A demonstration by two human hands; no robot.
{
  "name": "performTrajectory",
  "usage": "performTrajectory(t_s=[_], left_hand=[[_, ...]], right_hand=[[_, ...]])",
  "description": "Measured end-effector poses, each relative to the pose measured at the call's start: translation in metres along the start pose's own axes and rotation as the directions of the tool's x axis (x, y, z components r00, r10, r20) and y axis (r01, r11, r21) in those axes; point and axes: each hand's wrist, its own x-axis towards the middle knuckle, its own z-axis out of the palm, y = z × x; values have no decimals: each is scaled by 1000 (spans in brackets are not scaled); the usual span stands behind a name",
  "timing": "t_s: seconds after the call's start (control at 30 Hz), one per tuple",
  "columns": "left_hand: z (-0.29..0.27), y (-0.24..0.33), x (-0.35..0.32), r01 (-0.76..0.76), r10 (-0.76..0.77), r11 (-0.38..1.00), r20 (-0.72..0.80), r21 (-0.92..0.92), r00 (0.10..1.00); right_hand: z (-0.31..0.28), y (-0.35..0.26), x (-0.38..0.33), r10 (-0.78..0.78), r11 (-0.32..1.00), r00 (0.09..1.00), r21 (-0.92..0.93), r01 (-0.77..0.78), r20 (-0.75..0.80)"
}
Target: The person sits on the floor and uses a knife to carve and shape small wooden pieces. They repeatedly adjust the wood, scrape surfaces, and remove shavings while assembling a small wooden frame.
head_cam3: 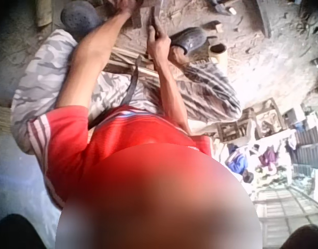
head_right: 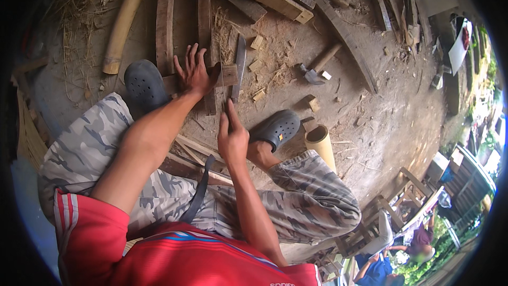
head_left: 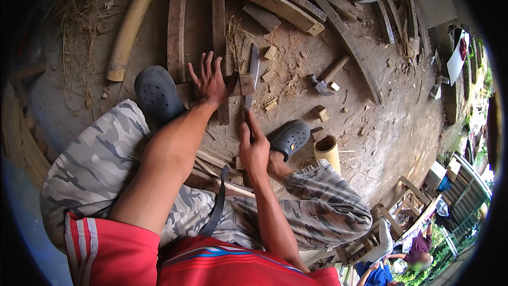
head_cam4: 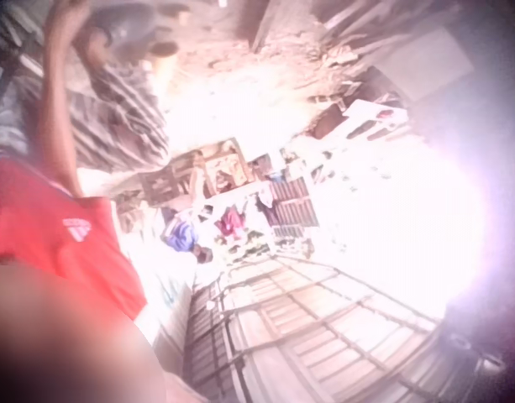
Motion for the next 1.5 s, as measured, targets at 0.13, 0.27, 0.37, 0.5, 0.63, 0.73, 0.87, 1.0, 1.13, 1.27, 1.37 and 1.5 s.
performTrajectory(t_s=[0.13, 0.27, 0.37, 0.5, 0.63, 0.73, 0.87, 1.0, 1.13, 1.27, 1.37, 1.5], left_hand=[[-2, 2, 0, 8, -9, 1000, 48, 23, 999], [-4, 2, 0, 12, -12, 1000, 23, -12, 1000], [-2, 1, 1, 19, -18, 999, 25, -26, 1000], [0, 0, 1, -4, 4, 1000, 16, -11, 1000], [2, -2, 0, 1, -1, 1000, 19, -24, 1000], [5, -4, -1, -33, 31, 998, -46, -46, 998], [7, -6, -1, -12, 10, 999, -51, -35, 999], [6, -4, -2, -2, 0, 999, -39, -54, 999], [5, -3, 0, 0, -3, 999, -59, -48, 998], [8, -3, 2, 11, -14, 999, -80, -35, 997], [7, -2, 0, 16, -17, 999, -41, -36, 999], [5, -2, -2, 3, -4, 1000, -41, -19, 999]], right_hand=[[-33, -10, -73, 124, 989, 992, -90, -120, 34], [-9, -1, -36, 303, 951, 949, -94, -295, 84], [12, 6, 10, -45, 998, 998, -37, 44, -31], [-20, -2, -36, 219, 974, 973, -66, -215, 71], [-29, -2, -66, -1, 982, 1000, -188, 4, 14], [1, 10, -10, 92, 992, 996, -87, -92, 1], [6, 7, 12, -77, 993, 997, -86, 75, -25], [-34, -18, -63, 255, 945, 966, -222, -241, 36], [-17, -14, -34, 36, 989, 999, -147, -33, 15], [8, 1, 14, -24, 997, 1000, -68, 23, -5], [-15, -2, -30, 17, 996, 1000, -89, -15, 20], [-34, -12, -68, -58, 976, 998, -209, 56, -3]])
